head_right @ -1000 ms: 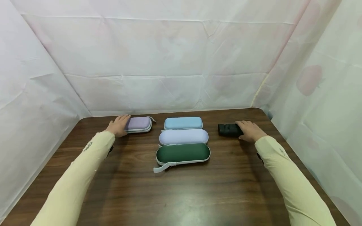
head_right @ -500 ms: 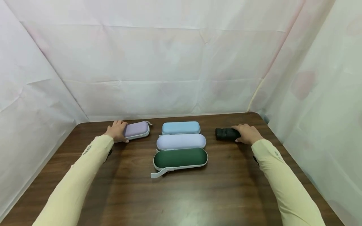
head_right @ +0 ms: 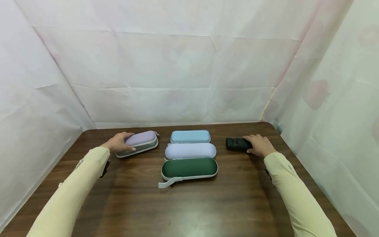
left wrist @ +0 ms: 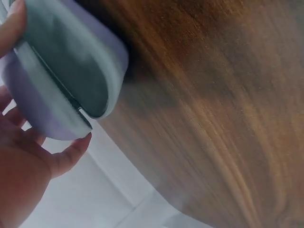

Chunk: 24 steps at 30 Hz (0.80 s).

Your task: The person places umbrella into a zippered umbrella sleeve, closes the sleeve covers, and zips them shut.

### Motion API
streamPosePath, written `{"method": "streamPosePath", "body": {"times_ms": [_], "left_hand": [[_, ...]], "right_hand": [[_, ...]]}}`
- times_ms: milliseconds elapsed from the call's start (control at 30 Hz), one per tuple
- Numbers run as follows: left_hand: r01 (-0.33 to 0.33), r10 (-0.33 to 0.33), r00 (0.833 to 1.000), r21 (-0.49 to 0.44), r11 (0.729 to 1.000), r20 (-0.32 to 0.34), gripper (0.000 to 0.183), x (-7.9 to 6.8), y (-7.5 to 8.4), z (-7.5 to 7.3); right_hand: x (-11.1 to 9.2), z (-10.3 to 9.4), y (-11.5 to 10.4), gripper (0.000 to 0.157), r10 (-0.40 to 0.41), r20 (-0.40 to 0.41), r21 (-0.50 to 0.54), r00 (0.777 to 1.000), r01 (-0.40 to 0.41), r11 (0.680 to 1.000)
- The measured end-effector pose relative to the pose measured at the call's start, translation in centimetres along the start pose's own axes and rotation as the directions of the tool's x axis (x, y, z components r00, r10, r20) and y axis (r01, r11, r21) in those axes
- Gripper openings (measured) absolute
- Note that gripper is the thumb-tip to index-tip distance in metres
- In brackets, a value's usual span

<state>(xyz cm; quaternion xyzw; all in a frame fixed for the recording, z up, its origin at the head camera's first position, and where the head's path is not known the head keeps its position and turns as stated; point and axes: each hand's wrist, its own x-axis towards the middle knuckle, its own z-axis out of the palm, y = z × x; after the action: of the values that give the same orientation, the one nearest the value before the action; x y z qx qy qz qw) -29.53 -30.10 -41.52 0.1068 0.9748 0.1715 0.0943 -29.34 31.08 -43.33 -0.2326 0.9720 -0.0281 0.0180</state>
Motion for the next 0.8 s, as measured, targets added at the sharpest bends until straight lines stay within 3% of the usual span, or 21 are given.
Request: {"method": "streamPosePath", "body": {"times_ms": [367,567,800], "left_hand": [[-0.064,0.055,0.996,-0.136,0.989,-0.071,0.078,-2.8,1.1,-1.3],[-0.108,0.101,0.994,-0.222,0.969,-0.042,0.08,-4.7,1.9,-2.3],[-0.143,0.137,0.99,-0.236,0.961,-0.039,0.077,-6.6,3.7,-3.8]], "right_hand": [[0.5,0.1,0.8,0.066,-0.004,-0.029,0.005,1.0,0.004,1.0],[1.1,-0.3,1.2,0.066,-0.008,-0.01,0.032,1.0,0.008,0.999],[1.2,-0.5,1.9,0.065,-0.003,-0.002,0.07,1.0,0.003,0.998]]}}
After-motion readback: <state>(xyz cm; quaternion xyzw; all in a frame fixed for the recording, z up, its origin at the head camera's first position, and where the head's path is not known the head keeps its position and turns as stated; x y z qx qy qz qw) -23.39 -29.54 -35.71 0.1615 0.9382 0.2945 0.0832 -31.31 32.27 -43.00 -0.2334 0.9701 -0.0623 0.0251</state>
